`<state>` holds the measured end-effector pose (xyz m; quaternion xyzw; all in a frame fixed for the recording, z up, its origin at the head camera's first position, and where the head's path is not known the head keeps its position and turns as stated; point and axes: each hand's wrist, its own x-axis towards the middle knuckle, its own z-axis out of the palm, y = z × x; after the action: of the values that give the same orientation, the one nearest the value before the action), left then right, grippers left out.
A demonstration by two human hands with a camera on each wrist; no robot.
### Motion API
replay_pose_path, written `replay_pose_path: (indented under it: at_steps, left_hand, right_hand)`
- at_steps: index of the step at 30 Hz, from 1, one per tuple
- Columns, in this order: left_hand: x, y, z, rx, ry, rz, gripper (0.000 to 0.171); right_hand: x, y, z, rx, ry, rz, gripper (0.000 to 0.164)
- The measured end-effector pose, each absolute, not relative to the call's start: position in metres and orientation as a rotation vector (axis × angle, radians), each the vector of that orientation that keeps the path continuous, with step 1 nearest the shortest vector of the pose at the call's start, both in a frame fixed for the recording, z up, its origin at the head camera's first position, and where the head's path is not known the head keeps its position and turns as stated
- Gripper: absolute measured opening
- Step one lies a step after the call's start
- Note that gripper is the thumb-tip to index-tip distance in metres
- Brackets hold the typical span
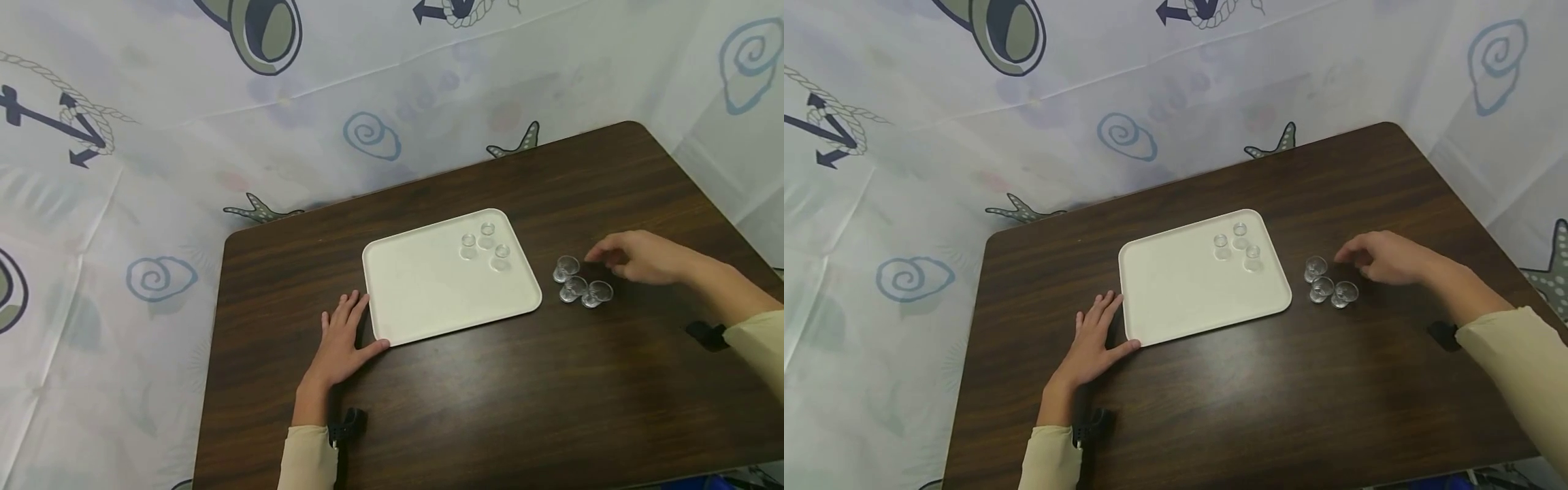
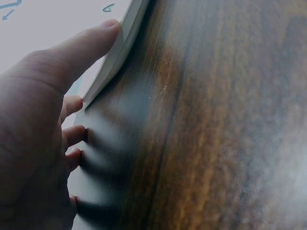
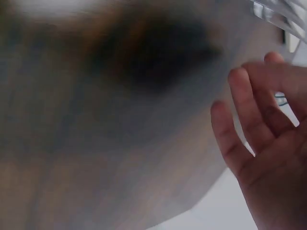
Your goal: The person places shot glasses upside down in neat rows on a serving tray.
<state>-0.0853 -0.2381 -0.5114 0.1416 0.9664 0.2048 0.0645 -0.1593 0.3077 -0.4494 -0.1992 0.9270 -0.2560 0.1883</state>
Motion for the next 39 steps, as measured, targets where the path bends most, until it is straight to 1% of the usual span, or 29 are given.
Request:
replay_pose_path:
  at_steps: [7,12,14,24,33,39]
  left_hand:
    - [-0.085,-0.238,-0.512,0.42,2.914,0.618,0.096]
    - [-0.086,-0.239,-0.513,0.427,2.918,0.626,0.096]
    - [-0.086,-0.238,-0.513,0.434,2.923,0.628,0.096]
    - [-0.086,-0.238,-0.514,0.451,2.924,0.636,0.095]
    - [-0.087,-0.239,-0.513,0.454,2.917,0.643,0.095]
    - [-0.085,-0.239,-0.512,0.442,2.916,0.637,0.096]
  right_hand:
    - [-0.135,0.313,-0.467,-0.479,2.511,-0.867,0.043]
    - [-0.126,0.311,-0.474,-0.447,2.515,-0.948,0.049]
    - [-0.124,0.311,-0.476,-0.433,2.524,-0.959,0.049]
    - [-0.118,0.31,-0.482,-0.433,2.555,-1.027,0.037]
    - [-0.117,0.322,-0.478,-0.394,2.611,-1.02,0.037]
    - [-0.125,0.329,-0.468,-0.326,2.71,-1.032,0.035]
